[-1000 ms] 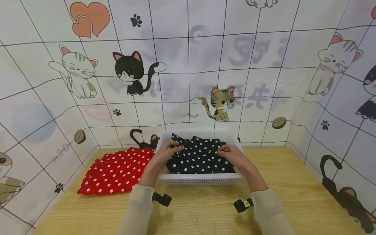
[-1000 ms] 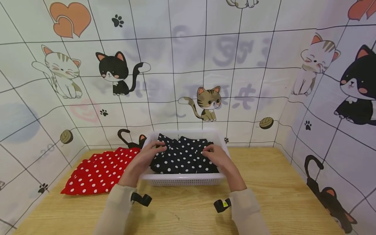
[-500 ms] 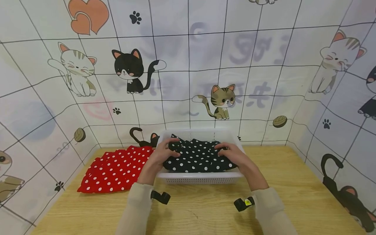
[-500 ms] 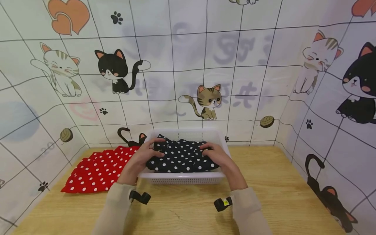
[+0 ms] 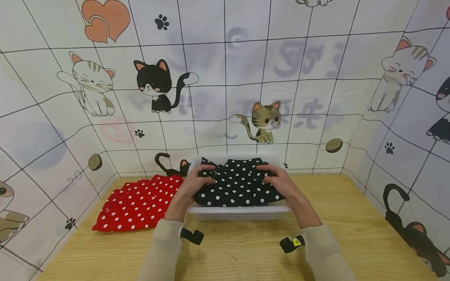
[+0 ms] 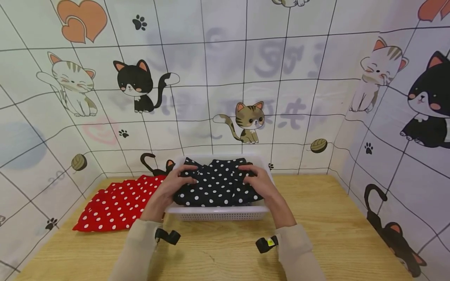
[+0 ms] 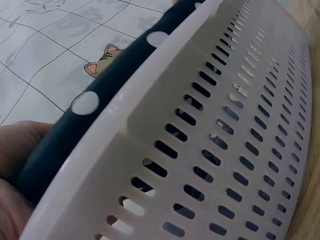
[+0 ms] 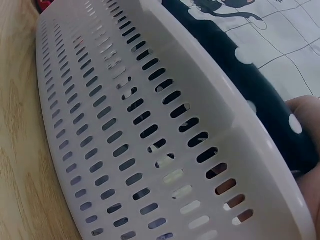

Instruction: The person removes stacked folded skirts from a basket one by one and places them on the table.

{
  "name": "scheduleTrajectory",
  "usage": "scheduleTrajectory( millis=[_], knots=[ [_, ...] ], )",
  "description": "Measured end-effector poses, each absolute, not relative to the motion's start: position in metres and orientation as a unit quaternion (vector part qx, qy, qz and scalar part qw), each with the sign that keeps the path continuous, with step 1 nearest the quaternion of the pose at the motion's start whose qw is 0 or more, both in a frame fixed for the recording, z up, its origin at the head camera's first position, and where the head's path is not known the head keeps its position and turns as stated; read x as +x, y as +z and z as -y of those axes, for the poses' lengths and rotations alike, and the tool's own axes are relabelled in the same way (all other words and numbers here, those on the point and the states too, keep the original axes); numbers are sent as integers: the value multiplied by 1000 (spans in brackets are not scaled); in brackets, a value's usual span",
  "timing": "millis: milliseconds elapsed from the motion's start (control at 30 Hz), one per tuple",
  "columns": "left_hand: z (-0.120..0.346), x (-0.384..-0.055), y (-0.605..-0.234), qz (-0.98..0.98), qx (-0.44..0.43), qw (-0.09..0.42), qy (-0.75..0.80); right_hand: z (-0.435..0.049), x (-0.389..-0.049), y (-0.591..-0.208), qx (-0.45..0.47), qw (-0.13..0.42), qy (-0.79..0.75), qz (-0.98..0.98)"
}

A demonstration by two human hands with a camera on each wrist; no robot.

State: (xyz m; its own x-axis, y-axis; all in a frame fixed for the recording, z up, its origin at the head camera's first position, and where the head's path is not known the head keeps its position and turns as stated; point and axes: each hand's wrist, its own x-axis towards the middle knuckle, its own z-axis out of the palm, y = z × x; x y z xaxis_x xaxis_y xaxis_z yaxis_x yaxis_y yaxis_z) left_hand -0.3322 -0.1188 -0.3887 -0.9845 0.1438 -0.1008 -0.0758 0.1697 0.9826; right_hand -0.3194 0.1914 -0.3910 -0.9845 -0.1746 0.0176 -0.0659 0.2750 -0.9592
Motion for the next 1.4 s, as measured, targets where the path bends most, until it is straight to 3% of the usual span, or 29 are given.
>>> scheduleTrajectory(
  millis=[233,567,1400],
  knots=[
    [118,-330,-383,-769,45,79,633,-196,-319,-389,-92,51,-652,-751],
    [118,-327,-379,-763,55,44,643,-199,-318,-381,-80,20,-639,-765],
    [118,-316,-365,-775,99,13,624,-205,-307,-363,-84,-5,-641,-763]
  ],
)
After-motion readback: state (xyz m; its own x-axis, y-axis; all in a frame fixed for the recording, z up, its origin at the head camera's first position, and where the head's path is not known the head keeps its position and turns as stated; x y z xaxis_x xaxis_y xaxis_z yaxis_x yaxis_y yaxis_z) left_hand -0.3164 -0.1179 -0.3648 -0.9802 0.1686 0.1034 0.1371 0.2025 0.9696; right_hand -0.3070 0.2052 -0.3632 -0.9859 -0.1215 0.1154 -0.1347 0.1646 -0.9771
